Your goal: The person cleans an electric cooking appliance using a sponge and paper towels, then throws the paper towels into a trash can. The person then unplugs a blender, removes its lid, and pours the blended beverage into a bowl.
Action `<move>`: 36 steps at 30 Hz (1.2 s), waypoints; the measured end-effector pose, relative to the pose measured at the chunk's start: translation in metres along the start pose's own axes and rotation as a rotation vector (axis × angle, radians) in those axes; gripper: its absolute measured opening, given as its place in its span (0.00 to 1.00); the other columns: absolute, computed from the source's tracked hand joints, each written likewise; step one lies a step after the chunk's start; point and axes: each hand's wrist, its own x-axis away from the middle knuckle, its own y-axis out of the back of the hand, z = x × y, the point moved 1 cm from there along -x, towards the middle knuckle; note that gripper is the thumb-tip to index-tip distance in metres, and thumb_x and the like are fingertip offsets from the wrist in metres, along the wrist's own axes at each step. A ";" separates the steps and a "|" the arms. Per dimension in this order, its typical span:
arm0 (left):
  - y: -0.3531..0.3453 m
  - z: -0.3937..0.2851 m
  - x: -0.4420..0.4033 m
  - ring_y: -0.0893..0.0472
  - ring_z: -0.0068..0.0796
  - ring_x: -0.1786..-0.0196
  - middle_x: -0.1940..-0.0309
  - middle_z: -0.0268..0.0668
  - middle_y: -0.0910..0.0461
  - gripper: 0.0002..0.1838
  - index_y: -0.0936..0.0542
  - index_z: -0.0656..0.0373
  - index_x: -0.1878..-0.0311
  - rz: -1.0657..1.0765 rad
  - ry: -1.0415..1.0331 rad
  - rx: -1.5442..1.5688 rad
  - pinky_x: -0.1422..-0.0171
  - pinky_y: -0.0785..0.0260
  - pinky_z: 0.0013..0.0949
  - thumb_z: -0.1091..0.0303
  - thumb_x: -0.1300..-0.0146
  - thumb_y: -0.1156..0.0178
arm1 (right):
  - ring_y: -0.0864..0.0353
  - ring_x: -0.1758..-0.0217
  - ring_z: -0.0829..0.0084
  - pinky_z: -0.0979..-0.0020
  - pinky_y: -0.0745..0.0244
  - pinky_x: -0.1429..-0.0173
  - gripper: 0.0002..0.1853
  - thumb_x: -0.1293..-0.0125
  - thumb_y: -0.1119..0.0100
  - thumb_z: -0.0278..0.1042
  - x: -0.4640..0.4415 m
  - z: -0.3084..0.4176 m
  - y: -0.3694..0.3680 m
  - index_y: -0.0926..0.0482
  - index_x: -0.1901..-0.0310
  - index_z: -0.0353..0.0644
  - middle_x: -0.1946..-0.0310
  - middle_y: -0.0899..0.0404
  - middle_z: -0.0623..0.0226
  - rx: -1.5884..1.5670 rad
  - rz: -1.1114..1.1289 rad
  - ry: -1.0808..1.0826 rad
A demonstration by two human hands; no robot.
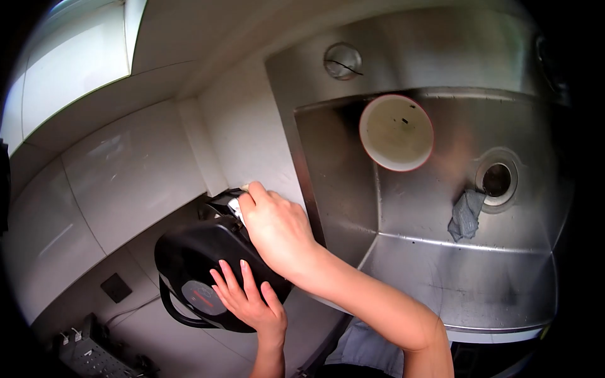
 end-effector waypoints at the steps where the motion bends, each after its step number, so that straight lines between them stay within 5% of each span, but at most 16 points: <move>1: 0.000 0.001 0.000 0.45 0.64 0.22 0.25 0.54 0.40 0.25 0.29 0.58 0.30 0.001 -0.003 0.000 0.22 0.57 0.63 0.61 0.28 0.53 | 0.17 0.63 0.55 0.58 0.18 0.61 0.02 0.42 0.43 0.23 -0.008 -0.001 -0.001 0.22 0.68 0.35 0.65 0.24 0.57 0.001 0.006 0.008; 4: 0.000 0.001 0.001 0.45 0.64 0.23 0.25 0.54 0.40 0.26 0.28 0.58 0.31 0.007 0.005 0.005 0.22 0.56 0.63 0.61 0.29 0.52 | 0.18 0.63 0.55 0.58 0.19 0.59 0.02 0.43 0.42 0.23 -0.041 -0.004 -0.009 0.23 0.69 0.34 0.67 0.24 0.57 -0.114 -0.045 0.160; 8: 0.001 0.002 0.002 0.43 0.65 0.24 0.26 0.54 0.38 0.26 0.27 0.57 0.31 0.018 0.008 0.009 0.23 0.55 0.64 0.61 0.31 0.50 | 0.20 0.61 0.53 0.56 0.24 0.56 0.05 0.38 0.40 0.26 -0.067 -0.007 -0.027 0.18 0.62 0.36 0.65 0.25 0.57 -0.213 0.257 0.280; 10: 0.000 0.004 0.002 0.43 0.65 0.24 0.27 0.54 0.37 0.26 0.27 0.57 0.32 0.015 0.007 0.016 0.23 0.55 0.64 0.61 0.31 0.50 | 0.19 0.61 0.53 0.57 0.23 0.55 0.05 0.44 0.38 0.25 -0.069 -0.009 -0.032 0.16 0.66 0.35 0.66 0.24 0.56 -0.039 0.416 0.327; 14: 0.001 0.004 0.001 0.43 0.65 0.24 0.27 0.54 0.37 0.25 0.25 0.57 0.33 0.018 0.007 0.032 0.23 0.55 0.65 0.61 0.31 0.49 | 0.16 0.59 0.55 0.61 0.17 0.55 0.02 0.51 0.37 0.23 -0.079 0.002 -0.028 0.16 0.74 0.36 0.65 0.21 0.54 0.085 0.254 0.390; 20: 0.003 0.002 0.001 0.43 0.65 0.24 0.27 0.54 0.36 0.25 0.25 0.57 0.33 0.024 0.013 0.048 0.23 0.55 0.64 0.62 0.32 0.49 | 0.16 0.55 0.55 0.59 0.18 0.52 0.05 0.47 0.38 0.23 -0.082 -0.004 -0.048 0.14 0.70 0.36 0.63 0.18 0.56 -0.036 0.391 0.497; 23: 0.004 0.002 -0.001 0.42 0.64 0.24 0.27 0.53 0.36 0.25 0.25 0.57 0.32 0.016 0.014 0.046 0.23 0.55 0.64 0.62 0.32 0.48 | 0.17 0.56 0.51 0.60 0.21 0.50 0.06 0.45 0.37 0.24 -0.094 0.014 -0.023 0.13 0.66 0.36 0.60 0.20 0.56 0.321 0.838 0.235; 26: 0.004 0.000 -0.002 0.42 0.63 0.24 0.27 0.53 0.37 0.26 0.26 0.57 0.32 -0.016 0.007 0.047 0.23 0.54 0.63 0.64 0.33 0.47 | 0.18 0.58 0.52 0.58 0.21 0.53 0.06 0.47 0.37 0.22 -0.085 -0.003 -0.010 0.14 0.67 0.35 0.62 0.21 0.55 0.099 0.542 0.358; 36: 0.005 -0.002 -0.002 0.42 0.55 0.22 0.25 0.45 0.37 0.26 0.25 0.53 0.32 -0.076 0.025 0.095 0.21 0.54 0.58 0.65 0.33 0.45 | 0.17 0.59 0.51 0.57 0.22 0.53 0.05 0.47 0.36 0.21 -0.059 -0.014 -0.006 0.14 0.68 0.36 0.63 0.22 0.54 0.255 0.525 0.284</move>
